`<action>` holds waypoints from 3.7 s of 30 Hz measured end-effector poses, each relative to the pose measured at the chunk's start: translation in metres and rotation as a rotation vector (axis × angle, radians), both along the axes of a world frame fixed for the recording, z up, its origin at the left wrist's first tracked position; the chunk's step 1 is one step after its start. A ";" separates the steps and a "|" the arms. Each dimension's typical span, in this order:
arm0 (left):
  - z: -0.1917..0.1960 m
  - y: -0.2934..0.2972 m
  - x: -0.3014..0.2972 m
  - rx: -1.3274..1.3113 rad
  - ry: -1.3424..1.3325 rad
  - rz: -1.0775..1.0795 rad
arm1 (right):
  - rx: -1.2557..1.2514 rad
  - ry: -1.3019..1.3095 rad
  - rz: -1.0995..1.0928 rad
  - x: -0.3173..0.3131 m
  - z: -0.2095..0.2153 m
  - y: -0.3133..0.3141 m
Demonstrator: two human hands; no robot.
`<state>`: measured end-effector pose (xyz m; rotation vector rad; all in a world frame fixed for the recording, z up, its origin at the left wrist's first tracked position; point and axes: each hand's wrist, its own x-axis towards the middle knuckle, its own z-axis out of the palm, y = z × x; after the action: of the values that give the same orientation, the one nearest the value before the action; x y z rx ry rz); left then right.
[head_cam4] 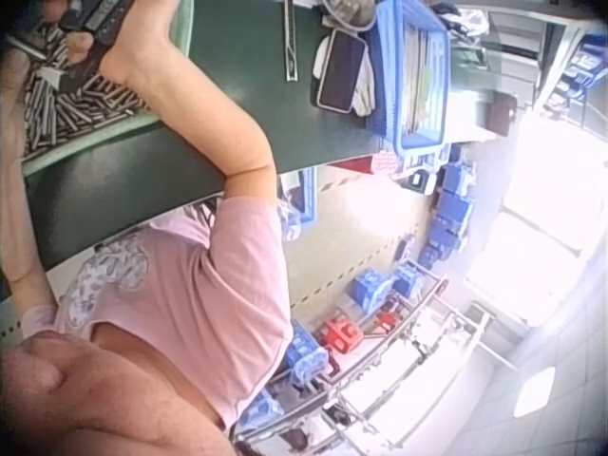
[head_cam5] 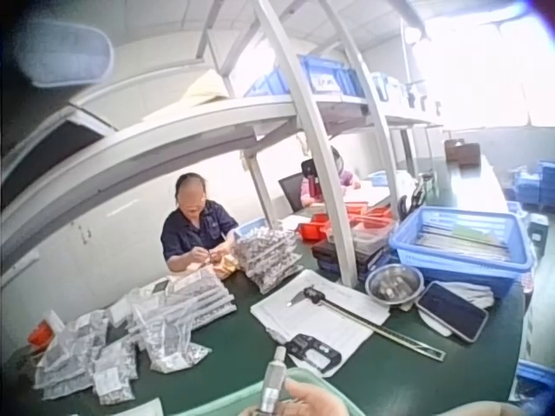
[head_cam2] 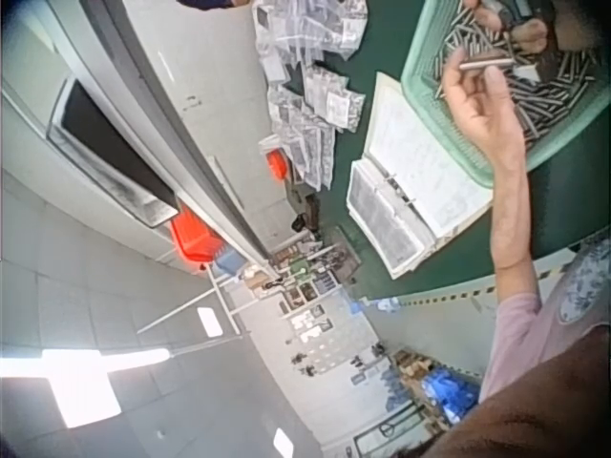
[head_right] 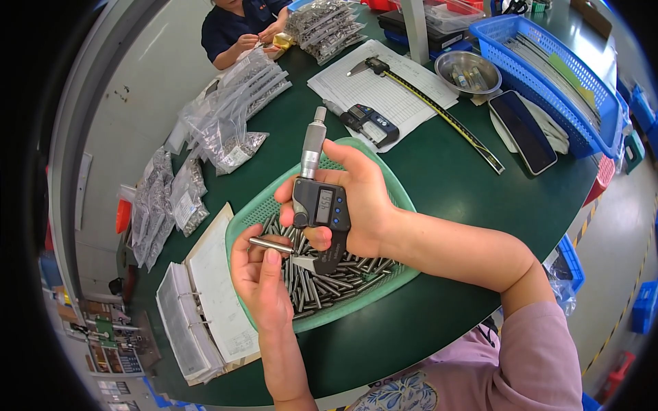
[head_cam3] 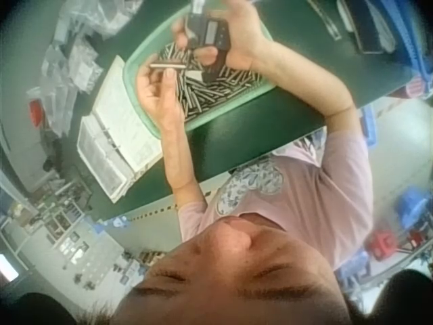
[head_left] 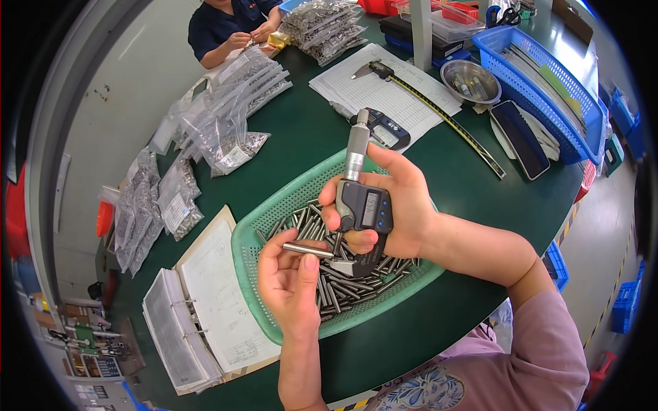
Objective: Using a digital micrometer to measure metal pins in a manufacturing facility.
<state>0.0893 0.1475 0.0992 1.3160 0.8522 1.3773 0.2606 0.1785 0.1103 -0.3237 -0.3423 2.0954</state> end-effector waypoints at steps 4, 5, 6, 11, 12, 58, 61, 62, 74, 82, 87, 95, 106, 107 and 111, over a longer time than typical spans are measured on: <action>0.001 0.000 0.000 -0.002 -0.004 -0.007 | 0.018 -0.010 -0.005 0.000 0.000 0.001; 0.001 0.000 0.000 0.002 -0.005 -0.010 | 0.039 -0.012 -0.005 0.000 -0.001 0.001; 0.000 0.000 0.000 0.002 -0.005 -0.011 | 0.039 -0.012 -0.006 0.000 -0.002 0.001; 0.001 0.000 0.001 -0.030 -0.074 -0.030 | 0.035 -0.092 -0.031 -0.001 0.001 0.000; 0.001 0.000 0.001 -0.029 -0.076 -0.036 | 0.036 -0.094 -0.036 -0.001 0.001 0.000; 0.001 0.001 -0.004 -0.204 -0.203 -0.170 | 0.089 -0.151 -0.013 -0.001 0.002 -0.001; 0.002 0.000 -0.002 -0.197 -0.191 -0.164 | 0.099 -0.144 -0.004 0.000 0.001 -0.001; 0.002 0.000 -0.002 -0.195 -0.192 -0.167 | 0.094 -0.149 -0.005 0.000 0.000 -0.001; 0.017 0.015 -0.028 -0.073 0.233 -0.015 | 0.085 -0.164 -0.057 0.001 0.003 0.003; 0.001 0.018 -0.063 0.197 1.603 0.336 | 0.070 -0.279 -0.097 -0.004 0.004 0.000; 0.012 0.011 -0.048 0.359 1.478 0.188 | 0.064 -0.303 -0.125 -0.002 0.006 -0.001; 0.009 0.001 -0.035 0.322 1.460 -0.072 | 0.081 -0.303 -0.123 -0.002 0.004 0.000; 0.019 0.006 -0.038 0.132 1.249 -0.332 | 0.086 -0.299 -0.117 -0.002 0.003 0.000; 0.018 0.007 -0.038 0.057 1.099 -0.341 | 0.094 -0.289 -0.108 -0.001 0.003 0.000; 0.014 0.002 -0.027 0.097 0.707 -0.054 | 0.058 -0.268 -0.042 -0.004 0.006 -0.001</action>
<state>0.0618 0.1498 0.1130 1.9299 1.2070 0.9089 0.2571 0.1776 0.1161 -0.5747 -0.5486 1.9994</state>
